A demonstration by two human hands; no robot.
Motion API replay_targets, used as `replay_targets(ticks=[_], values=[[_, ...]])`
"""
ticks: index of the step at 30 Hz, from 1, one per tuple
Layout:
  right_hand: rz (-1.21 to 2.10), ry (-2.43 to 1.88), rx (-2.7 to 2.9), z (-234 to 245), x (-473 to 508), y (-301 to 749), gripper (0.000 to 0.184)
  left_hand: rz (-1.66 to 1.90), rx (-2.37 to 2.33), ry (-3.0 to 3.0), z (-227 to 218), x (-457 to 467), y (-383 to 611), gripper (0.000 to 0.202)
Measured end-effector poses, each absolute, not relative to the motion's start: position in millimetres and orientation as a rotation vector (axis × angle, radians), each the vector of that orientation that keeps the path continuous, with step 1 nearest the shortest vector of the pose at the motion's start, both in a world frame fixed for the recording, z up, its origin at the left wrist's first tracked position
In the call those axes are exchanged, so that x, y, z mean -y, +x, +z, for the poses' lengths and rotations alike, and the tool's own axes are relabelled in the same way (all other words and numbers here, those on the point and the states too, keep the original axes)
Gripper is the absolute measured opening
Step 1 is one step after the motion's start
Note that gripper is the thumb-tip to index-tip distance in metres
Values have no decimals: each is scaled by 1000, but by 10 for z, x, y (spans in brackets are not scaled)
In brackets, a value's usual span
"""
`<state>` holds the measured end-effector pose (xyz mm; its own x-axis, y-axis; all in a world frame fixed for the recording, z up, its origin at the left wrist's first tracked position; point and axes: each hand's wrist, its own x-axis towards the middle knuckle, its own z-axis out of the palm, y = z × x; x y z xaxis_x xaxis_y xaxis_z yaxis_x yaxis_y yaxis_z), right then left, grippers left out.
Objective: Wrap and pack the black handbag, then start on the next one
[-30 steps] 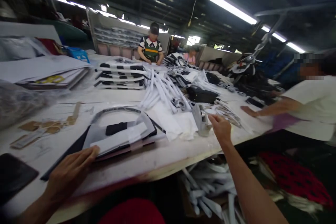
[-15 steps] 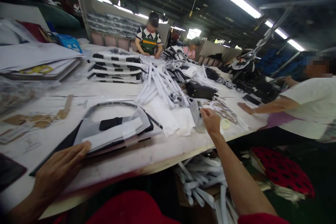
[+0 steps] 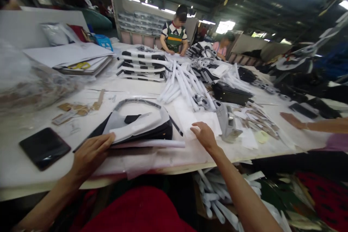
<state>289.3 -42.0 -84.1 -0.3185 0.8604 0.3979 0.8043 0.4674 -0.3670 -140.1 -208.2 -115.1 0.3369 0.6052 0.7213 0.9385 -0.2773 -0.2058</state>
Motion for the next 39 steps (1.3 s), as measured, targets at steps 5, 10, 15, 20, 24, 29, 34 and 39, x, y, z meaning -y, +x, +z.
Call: replay_targets(ticks=[5, 10, 15, 20, 24, 29, 34, 39], values=[[45, -759, 2242, -658, 1071, 2457, 14, -675, 1393, -2023, -1137, 2089, -1338, 36], [-2, -394, 2260, -114, 1395, 1878, 41, -678, 1388, -2081, -1195, 2089, -1348, 31], [57, -404, 2519, 313, 1014, 1192, 45, -693, 1395, -2087, -1219, 2094, -1357, 29], [297, -591, 3019, 91, 718, 1126, 51, -749, 1431, -2081, -1262, 2096, -1363, 34], [279, -667, 2829, -371, 789, 1442, 39, -694, 1542, -2082, -1186, 2178, -1278, 40], [217, -579, 2600, -780, 995, 1564, 34, -537, 1752, -2078, -799, 2269, -941, 48], [248, -585, 2502, -851, 1032, 1548, 31, -567, 1524, -2338, -709, 1977, -581, 58], [453, -644, 2398, -819, 984, 1556, 19, -699, 1466, -2413, -1029, 1747, -494, 43]])
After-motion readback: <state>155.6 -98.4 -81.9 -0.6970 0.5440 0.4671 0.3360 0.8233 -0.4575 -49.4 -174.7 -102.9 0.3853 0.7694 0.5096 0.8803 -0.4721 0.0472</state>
